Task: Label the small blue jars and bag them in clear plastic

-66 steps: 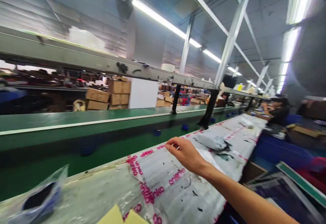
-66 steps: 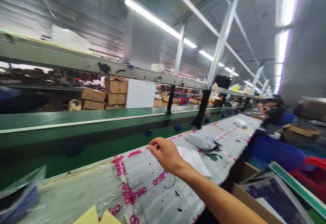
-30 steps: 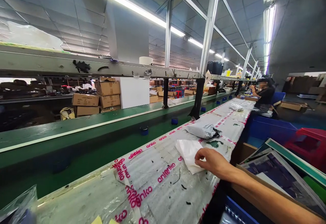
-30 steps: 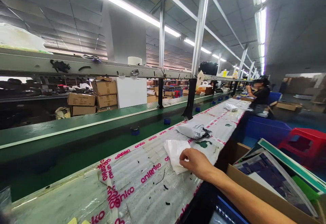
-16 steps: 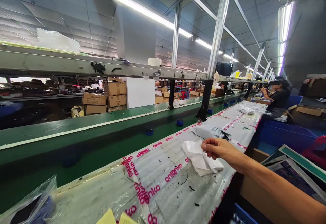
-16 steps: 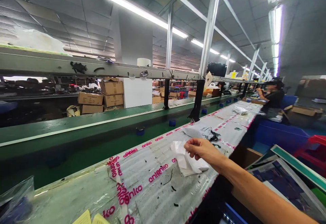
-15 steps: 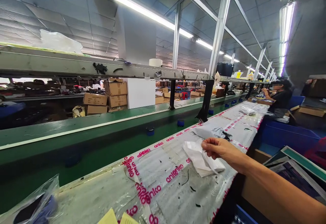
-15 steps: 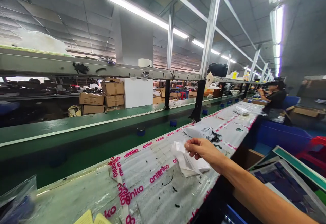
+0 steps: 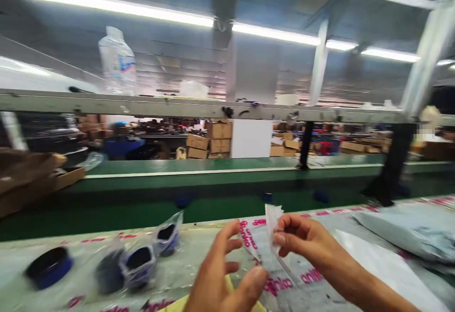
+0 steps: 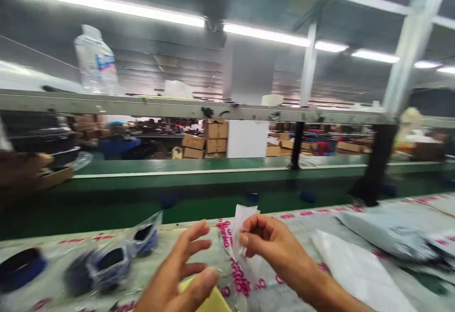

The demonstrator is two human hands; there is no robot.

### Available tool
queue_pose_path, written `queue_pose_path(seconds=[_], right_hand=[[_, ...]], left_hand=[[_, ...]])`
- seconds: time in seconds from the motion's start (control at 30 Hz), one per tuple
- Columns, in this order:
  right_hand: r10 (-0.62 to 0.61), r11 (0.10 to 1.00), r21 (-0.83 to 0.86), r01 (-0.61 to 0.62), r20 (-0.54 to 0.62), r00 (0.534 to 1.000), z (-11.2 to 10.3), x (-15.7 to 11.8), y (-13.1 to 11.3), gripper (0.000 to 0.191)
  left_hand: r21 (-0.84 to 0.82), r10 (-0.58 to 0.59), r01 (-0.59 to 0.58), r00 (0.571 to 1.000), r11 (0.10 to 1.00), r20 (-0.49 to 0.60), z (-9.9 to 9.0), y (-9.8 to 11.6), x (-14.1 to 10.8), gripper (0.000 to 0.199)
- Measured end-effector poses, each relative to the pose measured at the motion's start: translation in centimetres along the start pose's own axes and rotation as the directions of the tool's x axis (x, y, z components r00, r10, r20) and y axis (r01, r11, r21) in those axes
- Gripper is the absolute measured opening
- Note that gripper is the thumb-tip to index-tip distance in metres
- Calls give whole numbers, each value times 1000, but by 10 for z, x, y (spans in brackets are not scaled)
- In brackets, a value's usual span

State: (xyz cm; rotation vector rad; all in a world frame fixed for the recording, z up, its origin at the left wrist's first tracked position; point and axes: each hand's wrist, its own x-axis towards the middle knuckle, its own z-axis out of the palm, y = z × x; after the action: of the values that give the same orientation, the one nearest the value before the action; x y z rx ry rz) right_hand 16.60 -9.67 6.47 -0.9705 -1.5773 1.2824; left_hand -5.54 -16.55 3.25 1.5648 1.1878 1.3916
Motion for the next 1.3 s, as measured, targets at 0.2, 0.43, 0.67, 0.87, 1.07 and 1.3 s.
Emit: queue_pose_path(seconds=[0.2,0.43,0.67,0.87,1.07,1.3], right_hand=[[149,966,174,-190,226,963,76,12,11,34],[278,849,413,-329,178,944,126,55,19,36],[137,903,341,-262,350,927,212,85,-8,40],[17,980,159,-122,543,840,302,83,-7,38],[-106,990,137,17,677,728,357,78,-9,45],[-32,987,129,-96,745,666,386,82,-16,55]], left_hand=[[-363,-154,123,986,924,-57,-8,8,16,45],[-165,-184,117,850,979,-493,-107,-12,-35,26],[56,-140,247,707,967,-693,-197,4,-89,26],[303,-30,247,817,920,-575,-224,19,-92,34],[146,-127,219,873,965,-470,-248,4,-93,21],[-112,-227,198,821,974,-523,-272,-10,-115,39]])
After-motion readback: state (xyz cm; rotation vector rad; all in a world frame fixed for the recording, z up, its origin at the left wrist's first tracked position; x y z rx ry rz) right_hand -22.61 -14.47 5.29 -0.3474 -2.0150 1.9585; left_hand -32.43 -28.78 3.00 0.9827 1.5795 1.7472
